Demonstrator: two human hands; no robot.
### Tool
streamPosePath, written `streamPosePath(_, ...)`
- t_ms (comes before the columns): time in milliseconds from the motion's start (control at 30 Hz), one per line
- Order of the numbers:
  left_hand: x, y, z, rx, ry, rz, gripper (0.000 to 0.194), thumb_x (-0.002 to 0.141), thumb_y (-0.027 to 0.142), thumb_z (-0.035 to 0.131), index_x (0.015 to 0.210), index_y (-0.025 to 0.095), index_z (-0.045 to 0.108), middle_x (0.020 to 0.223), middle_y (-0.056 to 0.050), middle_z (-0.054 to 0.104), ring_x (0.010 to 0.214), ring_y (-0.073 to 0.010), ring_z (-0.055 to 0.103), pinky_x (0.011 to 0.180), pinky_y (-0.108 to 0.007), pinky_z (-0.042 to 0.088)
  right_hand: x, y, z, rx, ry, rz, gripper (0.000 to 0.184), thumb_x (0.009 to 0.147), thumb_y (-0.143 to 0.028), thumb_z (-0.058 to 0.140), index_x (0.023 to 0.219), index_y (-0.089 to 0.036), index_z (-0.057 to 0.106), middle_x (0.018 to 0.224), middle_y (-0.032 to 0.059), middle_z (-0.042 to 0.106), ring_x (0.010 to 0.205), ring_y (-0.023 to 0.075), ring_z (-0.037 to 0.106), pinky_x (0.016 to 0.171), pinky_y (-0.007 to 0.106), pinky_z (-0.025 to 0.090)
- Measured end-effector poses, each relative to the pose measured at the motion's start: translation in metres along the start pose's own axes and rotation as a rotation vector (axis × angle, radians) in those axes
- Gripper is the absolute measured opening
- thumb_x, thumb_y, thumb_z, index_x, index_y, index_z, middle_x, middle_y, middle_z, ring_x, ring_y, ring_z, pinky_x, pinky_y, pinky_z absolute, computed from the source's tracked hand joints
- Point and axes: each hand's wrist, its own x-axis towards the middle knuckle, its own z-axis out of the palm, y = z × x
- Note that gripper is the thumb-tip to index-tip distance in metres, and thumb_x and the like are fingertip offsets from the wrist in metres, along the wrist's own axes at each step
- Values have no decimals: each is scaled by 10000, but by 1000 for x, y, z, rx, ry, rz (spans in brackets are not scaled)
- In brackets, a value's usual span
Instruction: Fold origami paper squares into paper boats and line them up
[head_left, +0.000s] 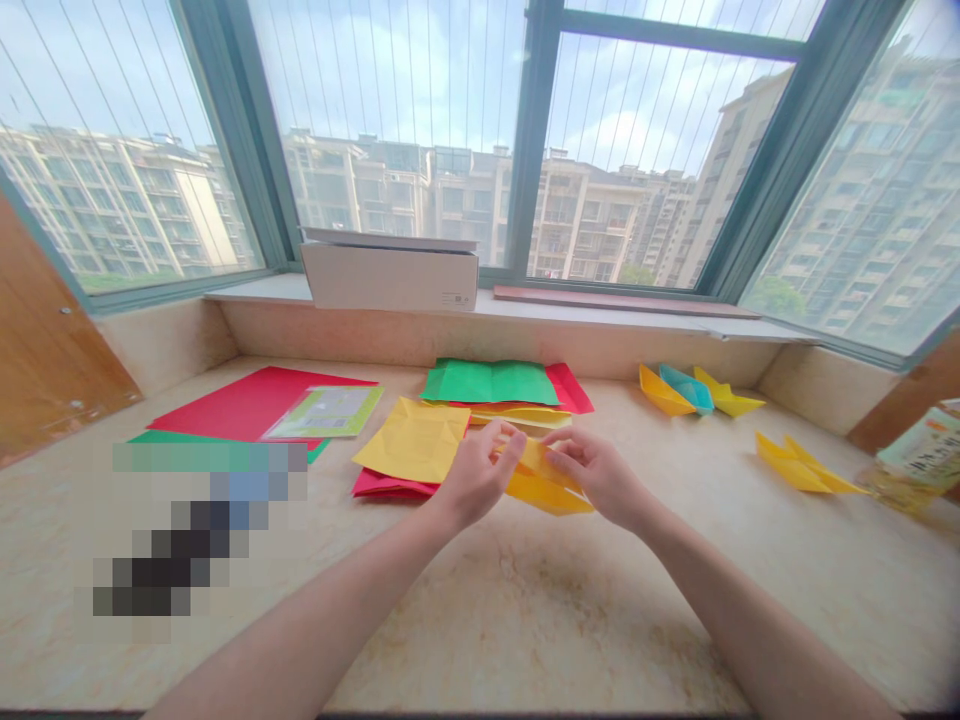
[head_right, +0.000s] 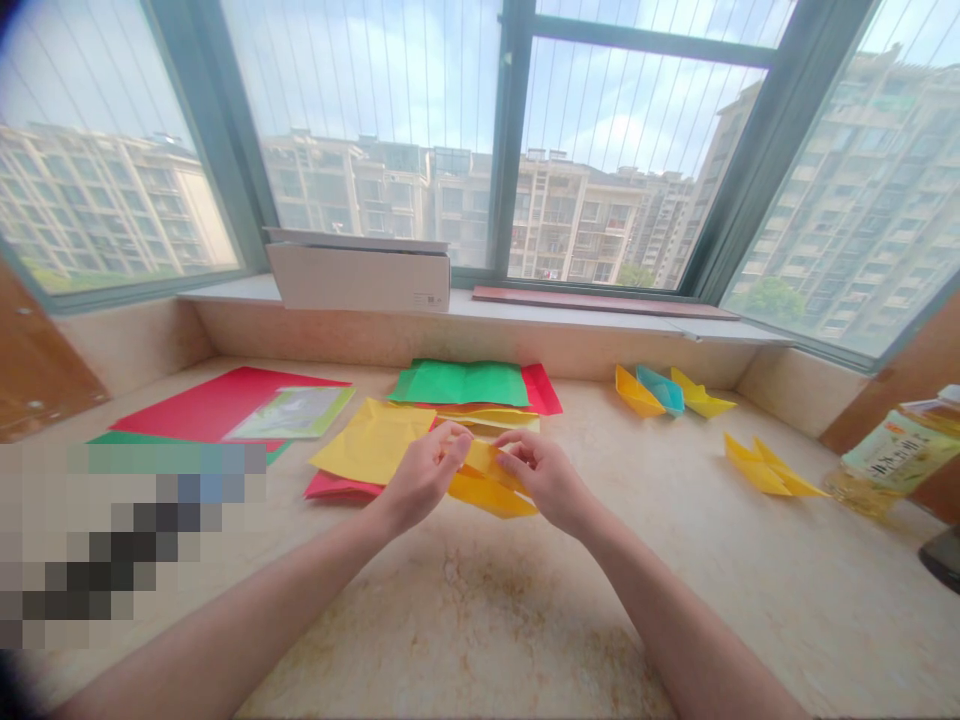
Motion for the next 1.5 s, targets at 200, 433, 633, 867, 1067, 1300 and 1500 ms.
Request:
streamPosePath(200,-7,2,-4,-1,-298,123,842,716,392,813,1448,314,405,1341,-115,589,1008,-232,675,867,-358,544,4,1,-13,-66,48,-18,329,833,-490,671,997,-206,700,793,40,718,714,194,668,656,318,505)
streamPosePath(433,-4,-6,0,118,-259,207,443,784,302,760,1206,256,633,1193,-68,683,1036,-218,660,930,-356,522,5,-4,-20,-53,27,-29,347,802,-443,719,1032,-184,741,911,70,748,839,224,695,763,364,540)
streamPosePath(633,2,-8,2,207,-30,170,135,839,297,685,934,203,659,933,-15,715,887,-179,677,859,-324,552,0,-13,-20,-142,-50,-40,460,853,-465,677,1218,-185,676,861,44,712,751,169,640,639,275,497)
streamPosePath(867,5,-11,1,179,79,193,210,819,353,713,948,196,660,983,-35,699,937,-196,668,843,-316,560,0,-5,-9,-110,-48,-3,538,844,-464,691,1308,-215,580,859,39,688,725,162,621,585,259,497)
streamPosePath(1067,6,-16,0,5,84,115,429,806,410,730,1155,206,587,1004,-45,667,799,-170,689,639,-247,575,4,-7,-15,59,-73,-4,425,823,-422,714,1161,-181,627,1028,76,698,834,182,657,634,261,496)
streamPosePath(1300,9,-16,-2,-119,40,-35,421,829,429,684,1114,150,549,972,-75,674,599,-154,679,481,-266,578,4,-12,-25,-83,-54,-18,314,816,-432,698,951,-148,700,828,40,688,672,146,590,545,242,426)
streamPosePath(1500,6,-9,-3,15,-40,2,316,847,446,651,917,139,623,807,-45,671,652,-164,680,509,-221,557,4,-11,-24,-39,-158,-104,264,833,-368,683,1015,-179,710,1006,54,719,914,214,654,798,325,514)
